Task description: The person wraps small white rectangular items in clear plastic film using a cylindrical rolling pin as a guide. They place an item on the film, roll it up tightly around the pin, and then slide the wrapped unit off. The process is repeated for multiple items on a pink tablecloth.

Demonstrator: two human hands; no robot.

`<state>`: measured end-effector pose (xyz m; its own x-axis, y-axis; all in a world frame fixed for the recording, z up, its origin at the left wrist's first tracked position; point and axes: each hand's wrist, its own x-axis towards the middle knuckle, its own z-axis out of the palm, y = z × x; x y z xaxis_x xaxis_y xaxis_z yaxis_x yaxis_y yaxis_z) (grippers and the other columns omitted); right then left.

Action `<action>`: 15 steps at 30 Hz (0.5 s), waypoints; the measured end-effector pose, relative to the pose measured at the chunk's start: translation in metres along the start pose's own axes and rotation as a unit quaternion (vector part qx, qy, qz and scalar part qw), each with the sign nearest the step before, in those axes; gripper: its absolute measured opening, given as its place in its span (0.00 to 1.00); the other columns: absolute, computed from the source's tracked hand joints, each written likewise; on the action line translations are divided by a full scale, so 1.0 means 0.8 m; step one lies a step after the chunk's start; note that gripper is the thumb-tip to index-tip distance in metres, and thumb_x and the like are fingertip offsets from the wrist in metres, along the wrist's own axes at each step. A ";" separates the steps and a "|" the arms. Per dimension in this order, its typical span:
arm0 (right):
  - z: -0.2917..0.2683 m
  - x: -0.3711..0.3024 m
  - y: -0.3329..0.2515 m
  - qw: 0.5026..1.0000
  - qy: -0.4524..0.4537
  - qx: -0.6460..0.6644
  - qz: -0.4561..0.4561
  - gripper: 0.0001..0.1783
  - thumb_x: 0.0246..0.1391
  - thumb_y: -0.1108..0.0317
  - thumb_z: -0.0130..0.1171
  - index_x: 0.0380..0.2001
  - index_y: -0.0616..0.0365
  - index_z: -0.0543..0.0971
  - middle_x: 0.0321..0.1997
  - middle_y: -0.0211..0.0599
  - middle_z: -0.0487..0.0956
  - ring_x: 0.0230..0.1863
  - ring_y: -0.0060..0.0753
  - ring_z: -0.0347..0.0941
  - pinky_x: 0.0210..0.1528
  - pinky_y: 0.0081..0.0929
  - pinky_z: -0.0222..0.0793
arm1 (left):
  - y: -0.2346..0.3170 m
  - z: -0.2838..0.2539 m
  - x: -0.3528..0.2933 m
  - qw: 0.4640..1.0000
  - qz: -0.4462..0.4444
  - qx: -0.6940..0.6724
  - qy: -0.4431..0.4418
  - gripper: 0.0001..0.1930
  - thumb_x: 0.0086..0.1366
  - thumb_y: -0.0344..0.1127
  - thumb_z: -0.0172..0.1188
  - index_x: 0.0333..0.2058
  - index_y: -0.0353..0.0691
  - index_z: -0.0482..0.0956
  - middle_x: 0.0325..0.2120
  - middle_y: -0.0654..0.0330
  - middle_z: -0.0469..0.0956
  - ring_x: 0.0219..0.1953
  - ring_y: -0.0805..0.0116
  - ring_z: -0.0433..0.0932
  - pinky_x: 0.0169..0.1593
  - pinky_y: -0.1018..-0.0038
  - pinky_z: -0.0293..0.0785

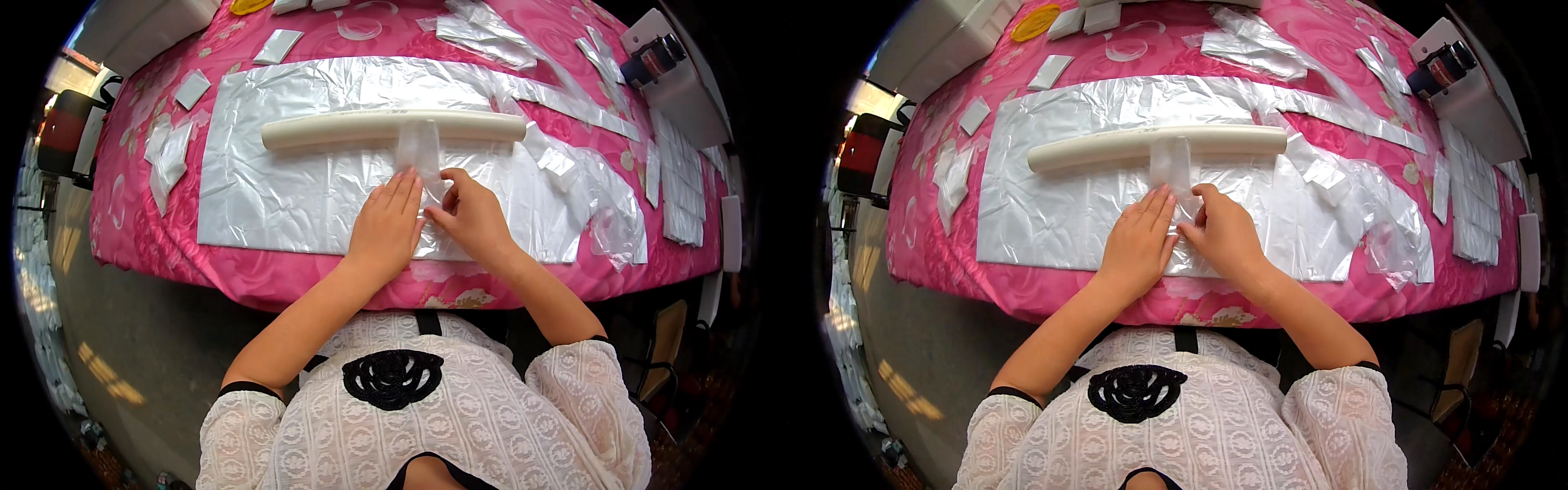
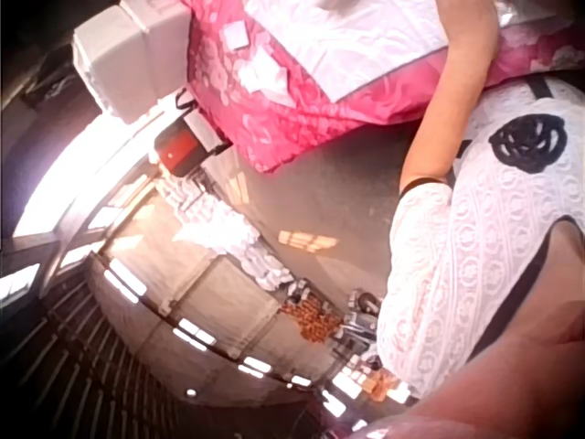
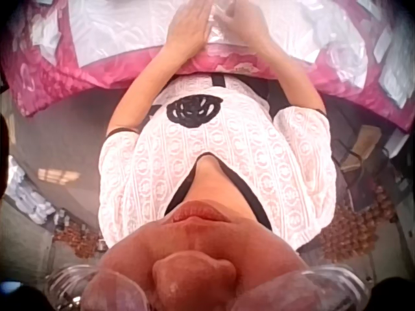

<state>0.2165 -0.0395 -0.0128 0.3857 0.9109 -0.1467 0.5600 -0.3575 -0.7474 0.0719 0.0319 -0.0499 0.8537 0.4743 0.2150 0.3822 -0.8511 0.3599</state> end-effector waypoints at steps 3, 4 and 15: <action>0.009 -0.003 0.011 0.967 0.120 -0.133 -0.181 0.29 0.38 0.71 0.64 0.48 0.60 0.69 0.43 0.43 0.72 0.45 0.38 0.69 0.44 0.31 0.68 | -0.002 -0.004 0.006 0.999 0.020 0.002 0.027 0.26 0.51 0.30 0.55 0.51 0.30 0.65 0.53 0.48 0.65 0.55 0.56 0.64 0.55 0.65 0.61; 0.007 -0.001 0.016 0.946 0.133 -0.170 -0.240 0.30 0.38 0.71 0.64 0.49 0.59 0.69 0.47 0.43 0.70 0.49 0.41 0.67 0.48 0.33 0.66 | -0.002 -0.006 0.008 0.999 0.029 0.004 0.037 0.26 0.49 0.29 0.56 0.49 0.29 0.66 0.52 0.48 0.66 0.53 0.56 0.66 0.54 0.65 0.62; -0.006 0.019 0.035 0.939 -0.009 -0.152 -0.310 0.30 0.37 0.74 0.56 0.50 0.61 0.68 0.58 0.41 0.65 0.60 0.47 0.57 0.60 0.37 0.55 | -0.013 -0.009 0.020 0.993 0.078 0.079 0.037 0.23 0.47 0.26 0.54 0.45 0.30 0.70 0.47 0.49 0.71 0.49 0.58 0.71 0.49 0.69 0.69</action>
<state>0.2417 -0.0369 -0.0327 -0.0934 0.9657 0.2422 0.8574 0.2017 -0.4734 0.0789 0.0499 -0.0436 0.8810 0.3439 0.3251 0.3026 -0.9375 0.1716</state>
